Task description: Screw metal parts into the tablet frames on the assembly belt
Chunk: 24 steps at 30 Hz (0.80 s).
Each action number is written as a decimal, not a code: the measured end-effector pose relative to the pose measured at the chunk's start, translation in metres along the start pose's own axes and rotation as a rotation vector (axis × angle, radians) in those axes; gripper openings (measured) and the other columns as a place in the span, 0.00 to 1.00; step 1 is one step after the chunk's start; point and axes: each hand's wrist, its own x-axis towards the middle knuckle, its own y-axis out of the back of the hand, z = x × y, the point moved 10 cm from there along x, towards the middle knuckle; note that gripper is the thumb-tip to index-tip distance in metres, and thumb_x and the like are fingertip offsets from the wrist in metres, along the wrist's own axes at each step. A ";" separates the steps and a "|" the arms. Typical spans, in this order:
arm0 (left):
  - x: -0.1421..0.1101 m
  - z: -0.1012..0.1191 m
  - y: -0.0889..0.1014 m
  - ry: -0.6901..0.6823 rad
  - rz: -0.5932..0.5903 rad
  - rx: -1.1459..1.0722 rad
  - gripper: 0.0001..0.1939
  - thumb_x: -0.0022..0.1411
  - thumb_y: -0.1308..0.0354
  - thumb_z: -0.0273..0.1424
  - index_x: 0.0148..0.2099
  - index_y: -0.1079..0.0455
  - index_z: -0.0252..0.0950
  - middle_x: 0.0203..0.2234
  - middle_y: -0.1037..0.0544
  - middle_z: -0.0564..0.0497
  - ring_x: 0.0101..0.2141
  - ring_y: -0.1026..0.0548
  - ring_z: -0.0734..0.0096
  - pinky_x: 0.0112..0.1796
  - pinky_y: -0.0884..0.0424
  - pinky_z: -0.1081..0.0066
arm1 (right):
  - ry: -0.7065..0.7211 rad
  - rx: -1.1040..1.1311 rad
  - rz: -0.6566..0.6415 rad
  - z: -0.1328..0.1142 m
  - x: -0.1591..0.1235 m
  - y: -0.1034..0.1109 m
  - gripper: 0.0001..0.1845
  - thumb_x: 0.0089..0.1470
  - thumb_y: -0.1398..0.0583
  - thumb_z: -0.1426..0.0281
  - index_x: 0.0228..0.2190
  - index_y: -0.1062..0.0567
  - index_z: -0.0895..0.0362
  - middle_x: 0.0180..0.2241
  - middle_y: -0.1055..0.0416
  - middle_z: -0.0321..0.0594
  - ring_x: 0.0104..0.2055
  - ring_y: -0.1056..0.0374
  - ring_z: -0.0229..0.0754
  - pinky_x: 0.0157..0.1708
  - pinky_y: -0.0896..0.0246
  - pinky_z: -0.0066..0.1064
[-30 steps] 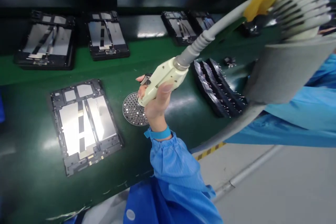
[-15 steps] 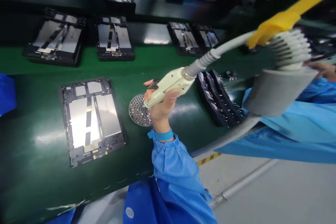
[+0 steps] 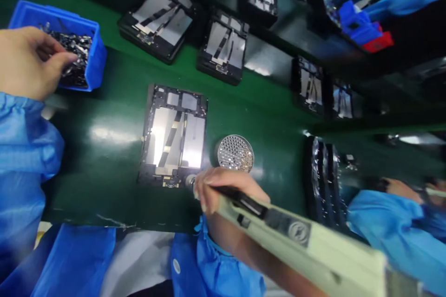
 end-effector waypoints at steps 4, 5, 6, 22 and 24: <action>0.001 -0.006 -0.003 0.023 -0.002 -0.053 0.24 0.68 0.51 0.50 0.50 0.25 0.39 0.41 0.23 0.54 0.41 0.29 0.64 0.61 0.37 0.57 | -0.008 0.042 -0.107 -0.002 -0.008 -0.035 0.14 0.61 0.34 0.53 0.38 0.19 0.51 0.17 0.36 0.31 0.20 0.39 0.39 0.26 0.39 0.34; 0.000 -0.006 -0.005 0.019 -0.019 -0.072 0.22 0.68 0.50 0.48 0.50 0.24 0.39 0.41 0.22 0.54 0.41 0.28 0.64 0.60 0.37 0.58 | -0.005 0.038 -0.111 -0.001 -0.007 -0.037 0.15 0.60 0.34 0.53 0.38 0.19 0.51 0.17 0.36 0.31 0.20 0.39 0.39 0.26 0.39 0.34; -0.001 -0.004 -0.006 0.010 -0.029 -0.090 0.20 0.68 0.49 0.45 0.51 0.24 0.39 0.43 0.22 0.54 0.42 0.28 0.64 0.60 0.37 0.58 | -0.007 0.033 -0.114 0.002 -0.007 -0.037 0.16 0.60 0.35 0.52 0.38 0.19 0.51 0.17 0.36 0.31 0.20 0.39 0.39 0.26 0.39 0.34; -0.053 0.081 0.014 -0.369 -0.041 -0.149 0.22 0.76 0.55 0.37 0.49 0.23 0.29 0.45 0.25 0.44 0.51 0.25 0.55 0.49 0.30 0.60 | 0.040 0.019 -0.142 0.013 -0.009 -0.044 0.21 0.59 0.38 0.49 0.36 0.21 0.54 0.18 0.38 0.33 0.19 0.41 0.41 0.23 0.42 0.35; -0.077 0.101 -0.009 -0.503 -0.113 -0.135 0.20 0.75 0.53 0.35 0.43 0.22 0.32 0.39 0.24 0.43 0.44 0.24 0.57 0.41 0.29 0.63 | 0.012 0.029 -0.138 0.012 -0.008 -0.043 0.19 0.60 0.37 0.51 0.36 0.20 0.54 0.18 0.37 0.33 0.19 0.40 0.40 0.24 0.41 0.36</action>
